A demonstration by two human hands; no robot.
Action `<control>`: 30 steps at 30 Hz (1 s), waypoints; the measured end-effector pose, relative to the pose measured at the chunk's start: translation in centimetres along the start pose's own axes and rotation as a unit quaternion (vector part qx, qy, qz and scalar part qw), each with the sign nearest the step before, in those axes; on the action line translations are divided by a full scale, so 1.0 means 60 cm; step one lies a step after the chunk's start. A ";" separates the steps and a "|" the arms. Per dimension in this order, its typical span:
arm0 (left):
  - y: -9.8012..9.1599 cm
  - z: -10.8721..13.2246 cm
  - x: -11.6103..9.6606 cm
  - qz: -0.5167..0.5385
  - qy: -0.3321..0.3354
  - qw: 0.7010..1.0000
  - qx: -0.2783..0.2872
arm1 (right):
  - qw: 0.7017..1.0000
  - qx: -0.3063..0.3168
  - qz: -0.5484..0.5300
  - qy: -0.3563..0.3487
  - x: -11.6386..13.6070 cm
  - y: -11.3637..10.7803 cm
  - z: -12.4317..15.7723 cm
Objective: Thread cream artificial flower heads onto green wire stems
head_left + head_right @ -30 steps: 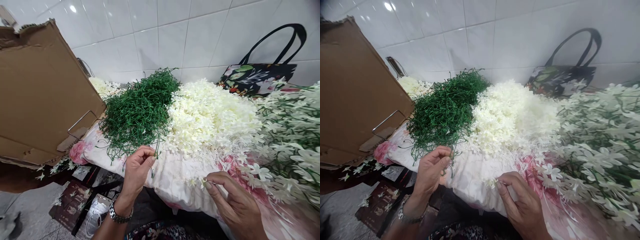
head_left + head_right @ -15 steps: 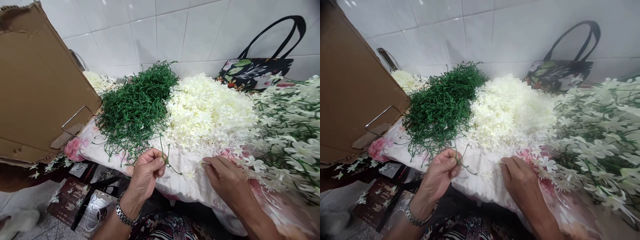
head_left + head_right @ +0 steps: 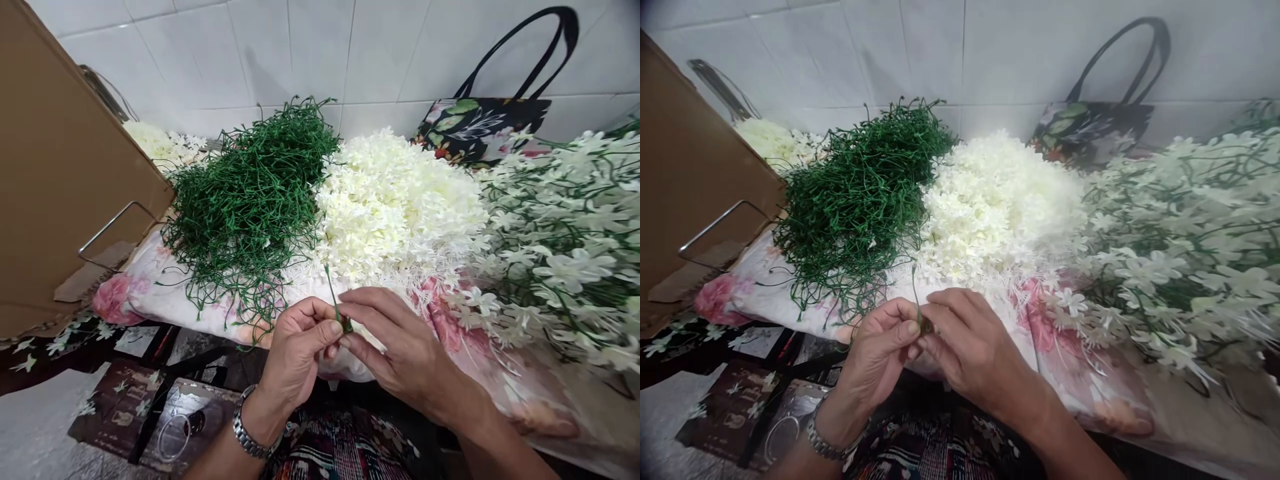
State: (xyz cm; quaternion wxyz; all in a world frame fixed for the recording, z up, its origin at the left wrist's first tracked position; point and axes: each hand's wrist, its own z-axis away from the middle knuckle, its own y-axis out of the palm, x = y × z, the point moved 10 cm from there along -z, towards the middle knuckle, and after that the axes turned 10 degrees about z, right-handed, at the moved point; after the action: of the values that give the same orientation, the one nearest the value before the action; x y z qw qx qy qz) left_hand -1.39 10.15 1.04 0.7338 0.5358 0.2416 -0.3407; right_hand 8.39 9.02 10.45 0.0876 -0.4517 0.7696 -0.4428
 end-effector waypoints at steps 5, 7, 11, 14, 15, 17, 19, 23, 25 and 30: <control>-0.004 0.010 -0.021 -0.105 0.110 0.988 -0.007 | 0.999 -0.016 0.030 -0.001 0.009 0.018 0.000; 0.003 0.014 -0.029 -0.156 0.139 0.978 0.023 | 0.999 0.000 0.035 0.013 0.003 0.020 0.003; 0.029 0.026 -0.046 -0.290 0.194 0.932 0.094 | 0.998 0.029 0.051 0.023 -0.001 0.015 0.004; 0.036 0.034 -0.063 -0.376 0.236 0.891 0.091 | 0.996 0.041 0.072 0.011 0.004 0.012 0.001; 0.042 0.037 -0.066 -0.402 0.248 0.876 0.098 | 0.996 0.044 0.073 0.008 0.006 0.012 0.001; 0.058 0.044 -0.067 -0.457 0.274 0.836 0.129 | 0.996 0.054 0.066 0.003 0.008 0.015 0.000; 0.073 0.052 -0.065 -0.513 0.295 0.791 0.155 | 0.997 0.063 0.052 0.000 0.009 0.017 0.000; 0.091 0.066 -0.061 -0.619 0.304 0.698 0.192 | 0.995 0.100 0.017 -0.009 0.015 0.014 0.001; 0.100 0.077 -0.058 -0.636 0.286 0.676 0.240 | 0.990 0.141 -0.009 -0.026 0.026 0.014 0.004; 0.087 0.107 -0.029 -0.459 0.076 0.804 0.370 | 0.953 0.232 -0.173 -0.091 0.075 0.005 0.023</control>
State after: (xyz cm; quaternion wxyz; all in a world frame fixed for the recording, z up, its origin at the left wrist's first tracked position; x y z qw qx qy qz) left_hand 1.37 5.47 7.51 0.2169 0.6178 0.3697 -0.6593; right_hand 6.33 4.78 10.62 0.1818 -0.5834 0.5449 -0.5741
